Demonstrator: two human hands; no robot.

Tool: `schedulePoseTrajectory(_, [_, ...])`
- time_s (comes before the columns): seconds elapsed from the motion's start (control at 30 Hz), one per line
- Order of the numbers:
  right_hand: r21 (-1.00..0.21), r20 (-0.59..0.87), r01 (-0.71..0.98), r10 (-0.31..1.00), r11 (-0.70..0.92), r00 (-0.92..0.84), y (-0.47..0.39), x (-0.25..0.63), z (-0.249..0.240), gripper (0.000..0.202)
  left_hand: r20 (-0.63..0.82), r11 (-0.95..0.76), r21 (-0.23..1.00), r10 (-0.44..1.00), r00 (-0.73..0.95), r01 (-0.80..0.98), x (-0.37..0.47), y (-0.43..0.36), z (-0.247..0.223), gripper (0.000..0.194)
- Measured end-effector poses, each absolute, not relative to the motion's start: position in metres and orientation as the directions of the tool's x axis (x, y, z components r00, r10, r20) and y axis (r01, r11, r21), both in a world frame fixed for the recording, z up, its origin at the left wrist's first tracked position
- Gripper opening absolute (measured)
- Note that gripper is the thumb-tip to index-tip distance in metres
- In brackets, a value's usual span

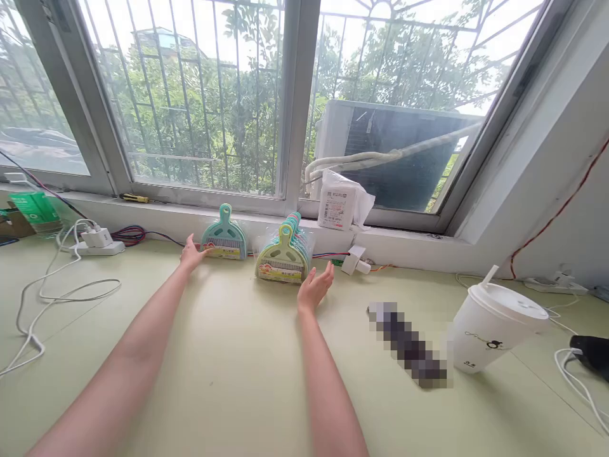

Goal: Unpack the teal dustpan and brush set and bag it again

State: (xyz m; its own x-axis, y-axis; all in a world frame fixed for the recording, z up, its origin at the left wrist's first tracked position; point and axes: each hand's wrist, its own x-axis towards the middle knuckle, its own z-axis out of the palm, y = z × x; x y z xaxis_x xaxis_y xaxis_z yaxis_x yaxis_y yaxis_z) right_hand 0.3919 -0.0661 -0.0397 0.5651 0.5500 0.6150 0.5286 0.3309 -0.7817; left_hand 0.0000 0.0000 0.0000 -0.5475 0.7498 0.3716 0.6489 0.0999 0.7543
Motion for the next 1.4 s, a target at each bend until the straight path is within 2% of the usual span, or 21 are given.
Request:
schedulePoseTrajectory(0.1, [-0.787, 0.607, 0.524, 0.567, 0.326, 0.557, -0.065, 0.392, -0.040, 0.059, 0.377, 0.178, 0.722, 0.710, -0.595, 0.669, -0.003, 0.003, 0.001, 0.059])
schedulePoseTrajectory(0.2, [-0.796, 0.594, 0.519, 0.568, 0.311, 0.570, -0.064, 0.393, -0.041, 0.059, 0.278, 0.148, 0.782, 0.786, -0.552, 0.605, 0.002, 0.000, 0.000, 0.034])
schedulePoseTrajectory(0.33, [-0.809, 0.576, 0.508, 0.568, 0.295, 0.587, -0.064, 0.395, -0.040, 0.057, 0.158, 0.032, 0.924, 0.876, -0.456, 0.382, 0.014, -0.028, 0.006, 0.028])
schedulePoseTrajectory(0.47, [-0.835, 0.543, 0.480, 0.551, 0.271, 0.634, -0.072, 0.400, -0.037, 0.053, 0.033, 0.032, 0.995, 0.809, -0.586, 0.099, 0.017, -0.083, 0.019, 0.027])
schedulePoseTrajectory(0.6, [-0.822, 0.562, 0.495, 0.541, 0.282, 0.626, -0.097, 0.403, -0.030, 0.050, -0.081, 0.067, 0.997, 0.785, -0.614, -0.047, 0.016, -0.145, 0.025, 0.017])
schedulePoseTrajectory(0.7, [-0.698, 0.693, 0.625, 0.547, 0.349, 0.469, -0.134, 0.399, -0.023, 0.048, -0.162, 0.032, 0.965, 0.854, -0.495, -0.260, 0.031, -0.185, 0.025, 0.016])
schedulePoseTrajectory(0.8, [-0.452, 0.810, 0.759, 0.573, 0.469, 0.128, -0.182, 0.389, -0.017, 0.045, -0.169, 0.028, 0.919, 0.929, -0.329, -0.393, 0.066, -0.211, 0.023, 0.023])
schedulePoseTrajectory(0.9, [-0.204, 0.798, 0.771, 0.559, 0.604, -0.227, -0.231, 0.376, -0.013, 0.041, -0.148, 0.064, 0.907, 0.974, -0.173, -0.415, 0.114, -0.226, 0.018, 0.021])
schedulePoseTrajectory(0.97, [-0.115, 0.746, 0.731, 0.544, 0.673, -0.384, -0.258, 0.370, -0.012, 0.038, -0.118, 0.079, 0.900, 0.991, -0.066, -0.429, 0.146, -0.233, 0.013, 0.020])
schedulePoseTrajectory(1.03, [-0.107, 0.716, 0.731, 0.562, 0.674, -0.414, -0.279, 0.368, -0.012, 0.035, -0.064, 0.064, 0.894, 0.998, 0.015, -0.444, 0.173, -0.241, 0.007, 0.018])
schedulePoseTrajectory(1.1, [-0.118, 0.726, 0.777, 0.587, 0.618, -0.357, -0.294, 0.369, -0.011, 0.036, -0.008, 0.035, 0.888, 0.998, 0.059, -0.458, 0.192, -0.250, 0.001, 0.019])
schedulePoseTrajectory(1.23, [-0.077, 0.754, 0.829, 0.577, 0.553, -0.315, -0.304, 0.375, -0.008, 0.036, 0.045, 0.014, 0.900, 0.991, 0.126, -0.435, 0.203, -0.266, -0.010, 0.031])
schedulePoseTrajectory(1.3, [-0.090, 0.702, 0.813, 0.616, 0.575, -0.357, -0.302, 0.375, -0.009, 0.038, 0.030, 0.021, 0.915, 0.993, 0.118, -0.403, 0.199, -0.270, -0.011, 0.037])
schedulePoseTrajectory(1.4, [-0.184, 0.571, 0.806, 0.728, 0.563, -0.378, -0.295, 0.371, -0.013, 0.040, -0.018, 0.019, 0.916, 1.000, 0.007, -0.402, 0.189, -0.272, -0.009, 0.043])
